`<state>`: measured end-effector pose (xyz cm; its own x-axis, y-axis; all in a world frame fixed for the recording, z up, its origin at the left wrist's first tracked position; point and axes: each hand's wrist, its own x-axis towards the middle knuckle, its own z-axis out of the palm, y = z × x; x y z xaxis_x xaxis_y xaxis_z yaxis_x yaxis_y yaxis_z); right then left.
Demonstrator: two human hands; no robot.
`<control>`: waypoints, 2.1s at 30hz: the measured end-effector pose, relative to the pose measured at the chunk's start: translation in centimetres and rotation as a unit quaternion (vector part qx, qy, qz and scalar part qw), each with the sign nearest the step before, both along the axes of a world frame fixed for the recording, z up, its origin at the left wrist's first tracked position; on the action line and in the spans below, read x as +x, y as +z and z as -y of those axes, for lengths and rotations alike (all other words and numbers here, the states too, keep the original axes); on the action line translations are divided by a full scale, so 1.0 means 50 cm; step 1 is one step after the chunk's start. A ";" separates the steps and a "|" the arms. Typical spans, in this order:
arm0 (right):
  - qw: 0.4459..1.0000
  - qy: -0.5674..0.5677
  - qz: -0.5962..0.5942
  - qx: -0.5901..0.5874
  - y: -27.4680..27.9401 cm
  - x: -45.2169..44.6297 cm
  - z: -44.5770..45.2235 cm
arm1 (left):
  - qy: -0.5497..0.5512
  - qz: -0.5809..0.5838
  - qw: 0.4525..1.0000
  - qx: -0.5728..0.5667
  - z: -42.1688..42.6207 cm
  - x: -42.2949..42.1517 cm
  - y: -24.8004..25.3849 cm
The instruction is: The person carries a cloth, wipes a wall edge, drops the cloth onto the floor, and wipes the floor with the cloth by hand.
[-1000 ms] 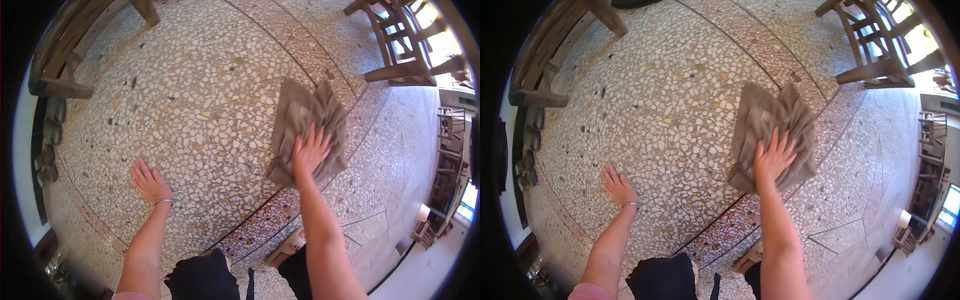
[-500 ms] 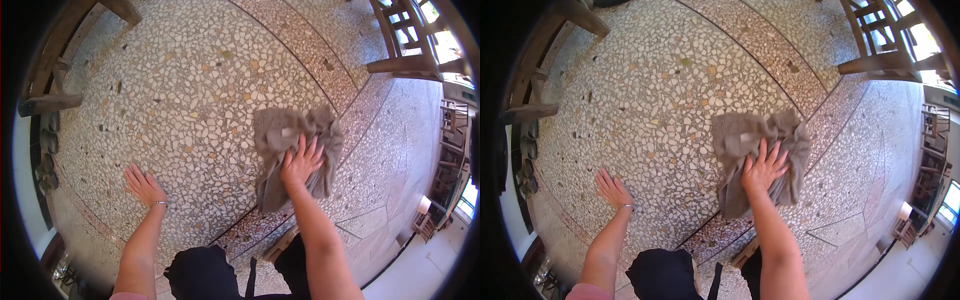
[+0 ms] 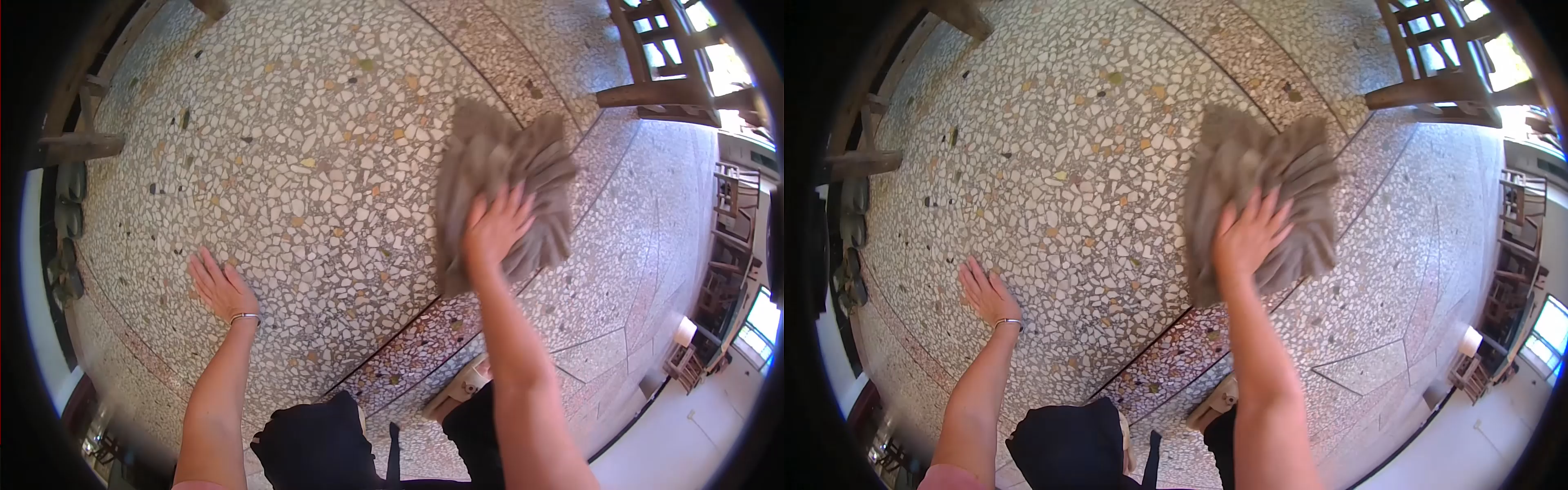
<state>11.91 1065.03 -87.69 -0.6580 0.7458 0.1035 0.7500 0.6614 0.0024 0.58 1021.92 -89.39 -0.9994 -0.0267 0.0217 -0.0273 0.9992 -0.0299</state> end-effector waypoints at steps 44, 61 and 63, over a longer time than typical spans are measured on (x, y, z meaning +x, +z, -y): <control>0.882 0.434 0.000 -0.183 0.049 -0.255 0.581 | 0.050 -0.065 0.958 0.273 -0.014 0.004 0.037; 0.460 0.795 0.263 -0.293 0.106 0.102 0.737 | 0.072 0.194 0.960 0.189 0.128 0.413 0.139; 0.438 0.806 0.227 -0.328 0.084 0.105 0.683 | 0.185 0.155 0.940 0.242 0.115 0.435 0.128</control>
